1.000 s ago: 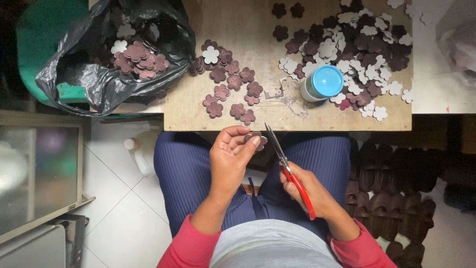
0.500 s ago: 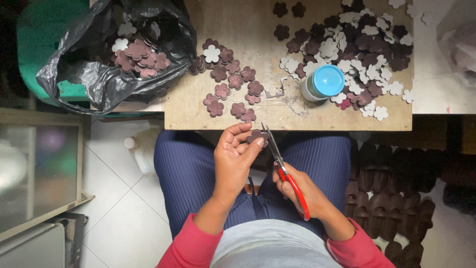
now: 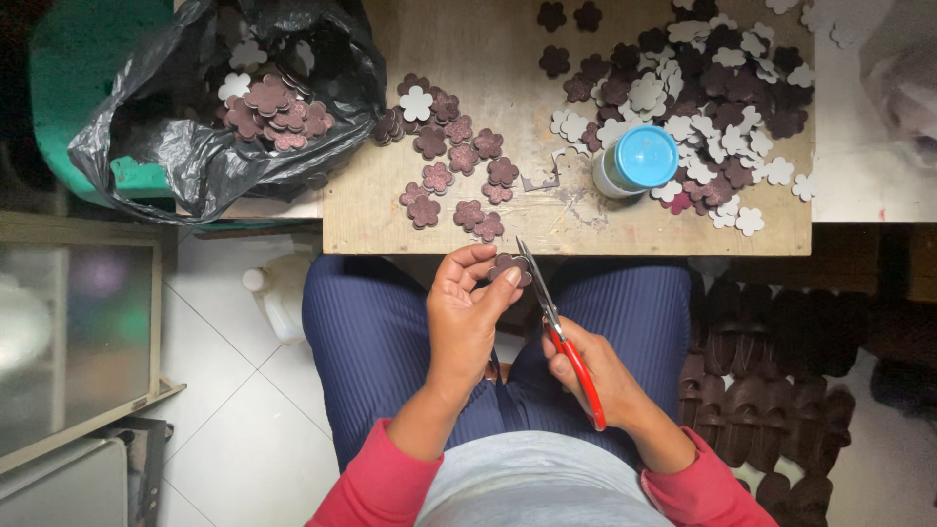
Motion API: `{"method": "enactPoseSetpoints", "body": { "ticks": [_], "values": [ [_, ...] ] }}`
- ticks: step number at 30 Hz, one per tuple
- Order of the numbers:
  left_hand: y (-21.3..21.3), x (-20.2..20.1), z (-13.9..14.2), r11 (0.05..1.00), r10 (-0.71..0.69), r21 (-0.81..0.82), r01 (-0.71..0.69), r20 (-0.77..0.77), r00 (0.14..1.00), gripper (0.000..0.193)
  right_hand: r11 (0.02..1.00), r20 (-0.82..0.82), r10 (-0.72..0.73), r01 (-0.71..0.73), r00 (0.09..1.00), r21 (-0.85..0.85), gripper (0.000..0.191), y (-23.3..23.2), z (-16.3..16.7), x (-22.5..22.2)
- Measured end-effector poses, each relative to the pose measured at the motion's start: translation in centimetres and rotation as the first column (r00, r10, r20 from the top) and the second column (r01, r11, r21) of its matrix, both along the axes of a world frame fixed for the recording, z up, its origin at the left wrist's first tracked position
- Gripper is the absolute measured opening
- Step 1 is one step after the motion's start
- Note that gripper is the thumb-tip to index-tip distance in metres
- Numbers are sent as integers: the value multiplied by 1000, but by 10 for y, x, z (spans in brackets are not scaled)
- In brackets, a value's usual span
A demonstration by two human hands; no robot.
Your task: The person sits on the floor and uses red-handled scissors to trim the edges of small flower-shaped craft pieces. They repeatedly pick up pieces, trim them, and place them into a black plastic bag. A small container with a blue lid is also handled briefly.
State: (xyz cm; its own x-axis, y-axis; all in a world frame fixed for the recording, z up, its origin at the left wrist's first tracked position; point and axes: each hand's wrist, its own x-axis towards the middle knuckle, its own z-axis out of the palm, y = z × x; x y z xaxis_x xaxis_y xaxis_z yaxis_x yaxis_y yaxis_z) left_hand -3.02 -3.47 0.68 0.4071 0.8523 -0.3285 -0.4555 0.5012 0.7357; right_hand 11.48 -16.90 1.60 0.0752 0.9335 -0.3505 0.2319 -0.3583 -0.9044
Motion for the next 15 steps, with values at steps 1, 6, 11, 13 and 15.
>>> {"method": "enactPoseSetpoints", "body": {
  "ticks": [1,6,11,13,15],
  "values": [
    [0,0,0,1000,1,-2,-1,0,1000,37,1000,1,-5,5,1000,-2,62,0,0,0],
    [0,1,-3,1000,8,-16,-8,1,1000,37,999,27,-26,26,999,-31,55,-1,-2,1],
    [2,-1,-7,1000,17,14,-17,-9,1000,36,995,44,-79,82,996,-62,48,-2,-4,2],
    [3,-2,-6,1000,25,17,-24,-25,999,36,992,-25,-104,102,994,-75,46,-1,-5,3],
    [4,-4,-5,1000,28,-1,-28,-60,998,37,992,-74,-103,98,992,-77,44,1,-4,2]
  ]
}}
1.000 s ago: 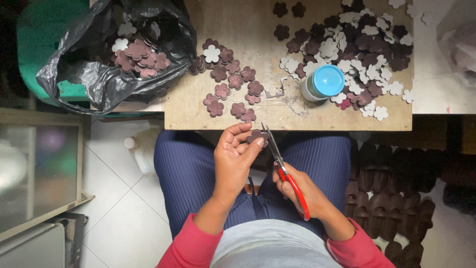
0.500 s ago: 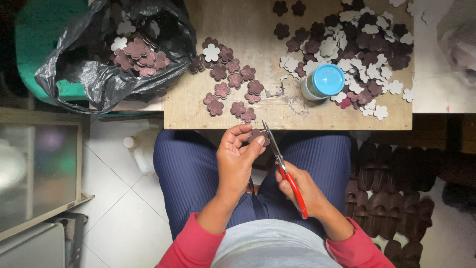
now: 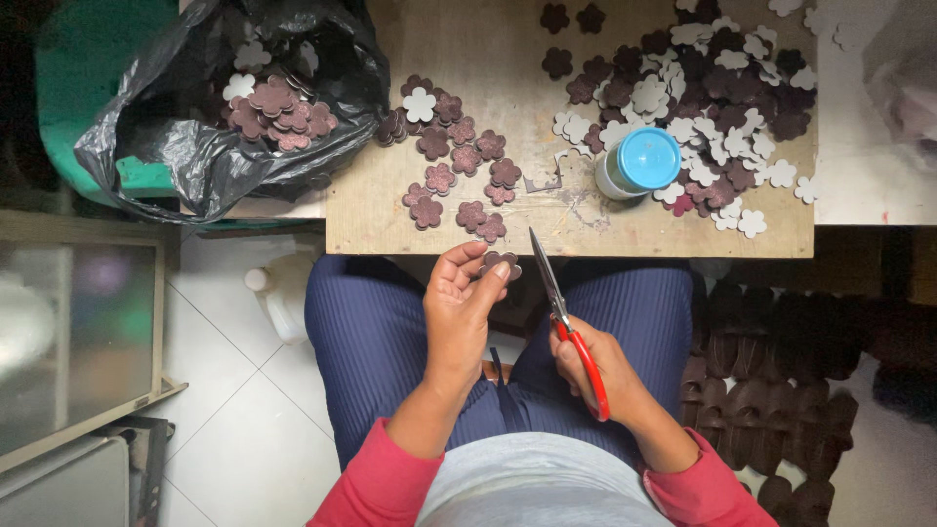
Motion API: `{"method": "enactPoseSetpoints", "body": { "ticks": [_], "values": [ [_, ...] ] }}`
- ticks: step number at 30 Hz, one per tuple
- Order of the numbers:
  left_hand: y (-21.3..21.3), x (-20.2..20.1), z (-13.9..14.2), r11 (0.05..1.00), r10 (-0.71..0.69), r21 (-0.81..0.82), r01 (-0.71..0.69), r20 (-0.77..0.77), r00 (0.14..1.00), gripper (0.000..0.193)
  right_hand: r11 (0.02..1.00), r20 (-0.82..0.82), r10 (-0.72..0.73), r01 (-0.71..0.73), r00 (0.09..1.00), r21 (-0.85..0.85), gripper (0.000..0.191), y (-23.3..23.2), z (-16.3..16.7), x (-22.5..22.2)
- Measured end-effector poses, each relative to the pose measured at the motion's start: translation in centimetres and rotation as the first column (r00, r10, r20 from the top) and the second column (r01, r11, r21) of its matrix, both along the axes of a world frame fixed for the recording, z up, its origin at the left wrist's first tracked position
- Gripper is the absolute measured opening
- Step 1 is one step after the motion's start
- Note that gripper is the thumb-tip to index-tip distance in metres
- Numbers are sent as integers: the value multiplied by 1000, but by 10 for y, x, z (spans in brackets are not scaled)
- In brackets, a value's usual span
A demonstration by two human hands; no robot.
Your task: The person sits on the floor and uses red-handled scissors to trim the edges of small flower-shaped craft pieces. They repeatedly pick up pieces, trim them, and place them into a black plastic bag. A small container with a blue lid is also handled briefly.
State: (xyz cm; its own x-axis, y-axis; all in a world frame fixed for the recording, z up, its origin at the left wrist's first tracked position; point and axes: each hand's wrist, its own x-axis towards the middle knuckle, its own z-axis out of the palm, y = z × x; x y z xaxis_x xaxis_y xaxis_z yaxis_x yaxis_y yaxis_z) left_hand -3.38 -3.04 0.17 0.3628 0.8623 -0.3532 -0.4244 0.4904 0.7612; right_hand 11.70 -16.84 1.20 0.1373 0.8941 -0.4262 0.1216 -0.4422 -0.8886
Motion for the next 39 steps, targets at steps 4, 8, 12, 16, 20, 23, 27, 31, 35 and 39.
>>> {"method": "enactPoseSetpoints", "body": {
  "ticks": [4,8,12,16,20,23,27,31,35,39],
  "values": [
    [1,0,0,1000,27,-4,-27,43,999,38,993,-1,97,-96,995,68,40,1,4,1],
    [2,-1,0,999,32,-21,-31,61,998,39,989,-28,136,-134,990,65,40,2,4,-1],
    [4,-1,0,999,43,-19,-42,74,996,41,992,-16,115,-115,993,48,39,3,0,-2],
    [7,-3,3,998,53,-35,-50,81,995,39,997,7,70,-70,998,33,39,6,-1,0],
    [10,-8,3,997,63,-58,-57,92,994,36,1000,103,24,-22,994,-15,37,15,9,-3],
    [12,-11,-3,995,78,-76,-70,107,991,33,995,508,8,41,861,-86,41,29,18,-6],
    [13,-10,-15,997,72,26,-74,76,995,34,971,863,67,167,502,-172,53,52,29,-3],
    [17,-13,-17,992,51,114,-61,85,995,35,990,951,-34,137,306,-9,54,81,33,9],
    [27,-25,-17,991,62,110,-72,86,994,34,992,981,-94,102,170,77,51,101,22,21],
    [64,-41,-14,968,120,214,-134,77,990,28,995,996,-59,82,61,54,56,118,10,30]
  ]
}}
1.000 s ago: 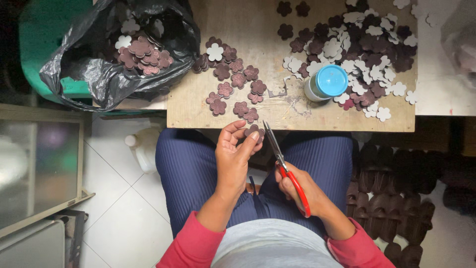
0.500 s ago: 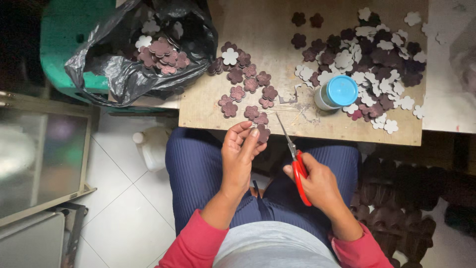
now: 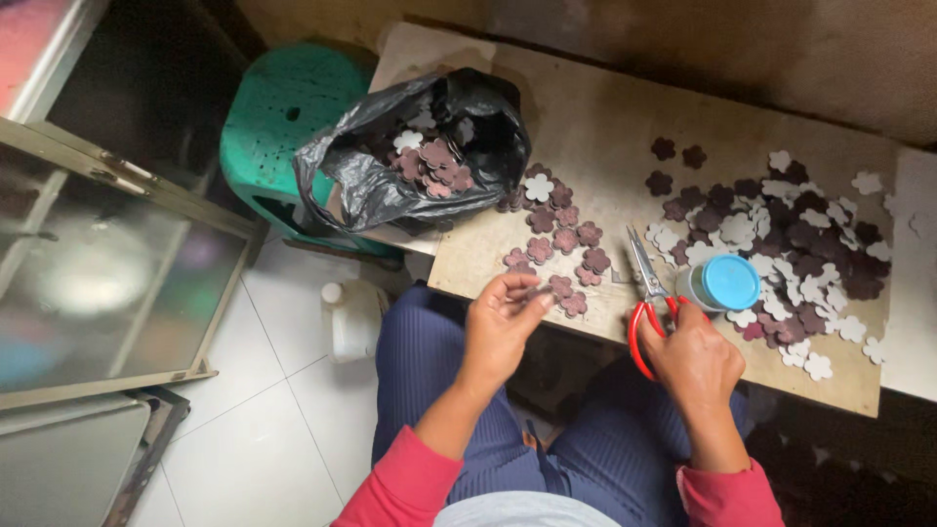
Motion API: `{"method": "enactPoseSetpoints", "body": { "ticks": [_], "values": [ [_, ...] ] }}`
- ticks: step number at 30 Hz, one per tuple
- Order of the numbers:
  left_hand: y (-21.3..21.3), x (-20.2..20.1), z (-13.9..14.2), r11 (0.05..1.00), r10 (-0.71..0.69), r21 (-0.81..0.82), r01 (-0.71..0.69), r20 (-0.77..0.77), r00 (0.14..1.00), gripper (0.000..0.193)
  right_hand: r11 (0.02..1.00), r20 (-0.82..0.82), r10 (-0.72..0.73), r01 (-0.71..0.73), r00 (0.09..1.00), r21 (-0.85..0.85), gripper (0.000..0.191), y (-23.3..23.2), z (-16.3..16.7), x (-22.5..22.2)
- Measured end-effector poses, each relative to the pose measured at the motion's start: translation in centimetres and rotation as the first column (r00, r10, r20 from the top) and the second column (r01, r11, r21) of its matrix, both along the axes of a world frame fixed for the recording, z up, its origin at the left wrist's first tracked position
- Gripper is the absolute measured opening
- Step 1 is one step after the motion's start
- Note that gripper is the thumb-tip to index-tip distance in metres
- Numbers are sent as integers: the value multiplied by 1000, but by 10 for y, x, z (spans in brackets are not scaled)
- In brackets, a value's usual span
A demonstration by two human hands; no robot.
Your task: The person sits on the floor and uses red-handled scissors to trim the edges of small flower-shaped craft pieces. They repeatedly pick up pieces, trim them, and place them into a black plastic bag. A small container with a blue lid is also handled briefly.
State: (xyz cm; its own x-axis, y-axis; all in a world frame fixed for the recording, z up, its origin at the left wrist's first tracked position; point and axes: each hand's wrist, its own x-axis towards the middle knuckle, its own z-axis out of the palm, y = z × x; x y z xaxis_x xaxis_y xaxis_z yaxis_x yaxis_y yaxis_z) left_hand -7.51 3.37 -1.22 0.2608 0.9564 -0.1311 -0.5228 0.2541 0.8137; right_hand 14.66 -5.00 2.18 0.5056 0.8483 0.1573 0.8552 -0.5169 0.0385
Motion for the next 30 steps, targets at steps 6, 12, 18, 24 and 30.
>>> {"method": "enactPoseSetpoints", "body": {
  "ticks": [6,12,18,24,30],
  "values": [
    [108,-43,23,941,235,275,-199,-106,966,26,999,-16,-12,13,1000,39,57,12,-5,-2],
    [170,-70,53,579,790,800,-154,-505,346,50,999,-109,-47,49,993,17,58,16,1,-3],
    [97,-7,32,702,460,674,230,-676,576,13,998,-91,19,-13,996,66,57,24,-2,-1],
    [41,18,5,681,419,629,375,-754,506,25,991,-70,99,-92,993,97,53,23,-7,-2],
    [30,20,-6,664,472,621,415,-780,411,36,975,-52,151,-140,987,174,53,19,-8,-4]
  ]
}}
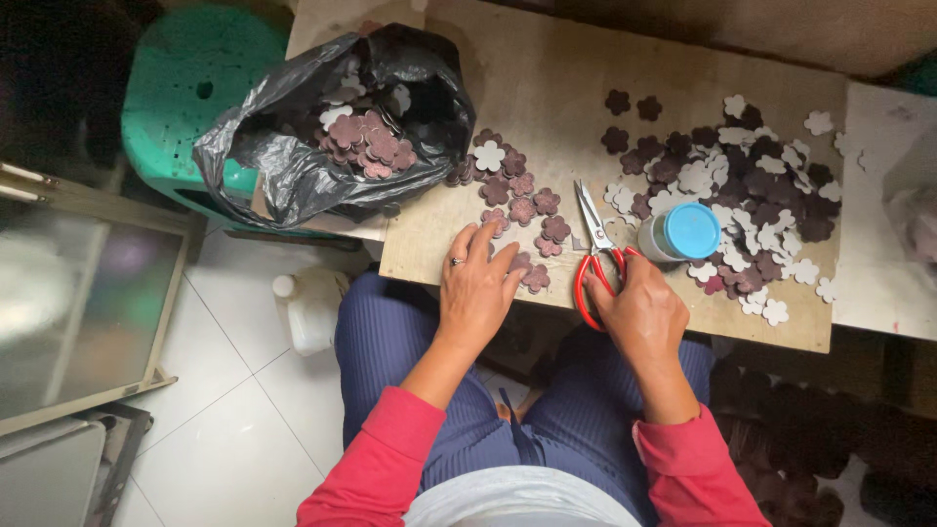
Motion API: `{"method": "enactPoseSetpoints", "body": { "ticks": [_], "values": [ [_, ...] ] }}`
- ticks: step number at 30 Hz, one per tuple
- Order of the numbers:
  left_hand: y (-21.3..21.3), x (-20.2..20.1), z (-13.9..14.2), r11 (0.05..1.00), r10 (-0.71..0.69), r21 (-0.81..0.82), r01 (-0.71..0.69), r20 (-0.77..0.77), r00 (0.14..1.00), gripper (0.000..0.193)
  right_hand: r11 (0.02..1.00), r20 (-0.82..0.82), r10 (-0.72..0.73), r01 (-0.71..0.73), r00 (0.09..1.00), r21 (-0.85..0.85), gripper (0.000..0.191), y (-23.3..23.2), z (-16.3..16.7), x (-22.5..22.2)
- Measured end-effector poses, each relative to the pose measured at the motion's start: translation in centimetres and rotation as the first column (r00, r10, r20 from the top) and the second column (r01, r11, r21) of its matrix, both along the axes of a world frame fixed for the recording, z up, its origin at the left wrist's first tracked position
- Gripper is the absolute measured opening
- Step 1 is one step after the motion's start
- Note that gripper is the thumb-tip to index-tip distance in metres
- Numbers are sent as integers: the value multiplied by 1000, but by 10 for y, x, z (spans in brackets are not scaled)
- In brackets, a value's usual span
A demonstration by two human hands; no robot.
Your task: The person sits on the floor and uses red-handled scissors to trim the edges of small flower-shaped craft pieces. They repeatedly pick up pieces, trim them, and place them into a black plastic bag. A small container with a blue lid is also handled briefly.
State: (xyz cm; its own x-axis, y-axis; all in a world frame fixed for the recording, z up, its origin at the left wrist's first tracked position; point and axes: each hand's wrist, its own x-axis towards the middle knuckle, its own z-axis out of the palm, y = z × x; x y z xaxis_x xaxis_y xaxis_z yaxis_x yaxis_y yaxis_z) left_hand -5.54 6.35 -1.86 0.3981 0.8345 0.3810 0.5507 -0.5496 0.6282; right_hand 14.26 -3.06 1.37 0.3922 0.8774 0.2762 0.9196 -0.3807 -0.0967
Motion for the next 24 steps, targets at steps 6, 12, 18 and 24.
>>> {"method": "enactPoseSetpoints", "body": {
  "ticks": [6,12,18,24],
  "values": [
    [-5,0,-4,947,92,-319,35,374,923,20,992,-70,-104,99,992,-77,52,1,6,-6],
    [-29,-12,13,577,439,-653,490,755,488,32,994,-649,-110,85,753,-70,48,-28,22,-20],
    [-51,-27,35,526,424,-660,536,750,507,32,952,-962,87,-307,260,3,55,-78,38,-52],
    [-64,-30,41,512,393,-663,546,747,537,32,904,-991,84,-426,100,33,63,-90,36,-60]
  ]
}}
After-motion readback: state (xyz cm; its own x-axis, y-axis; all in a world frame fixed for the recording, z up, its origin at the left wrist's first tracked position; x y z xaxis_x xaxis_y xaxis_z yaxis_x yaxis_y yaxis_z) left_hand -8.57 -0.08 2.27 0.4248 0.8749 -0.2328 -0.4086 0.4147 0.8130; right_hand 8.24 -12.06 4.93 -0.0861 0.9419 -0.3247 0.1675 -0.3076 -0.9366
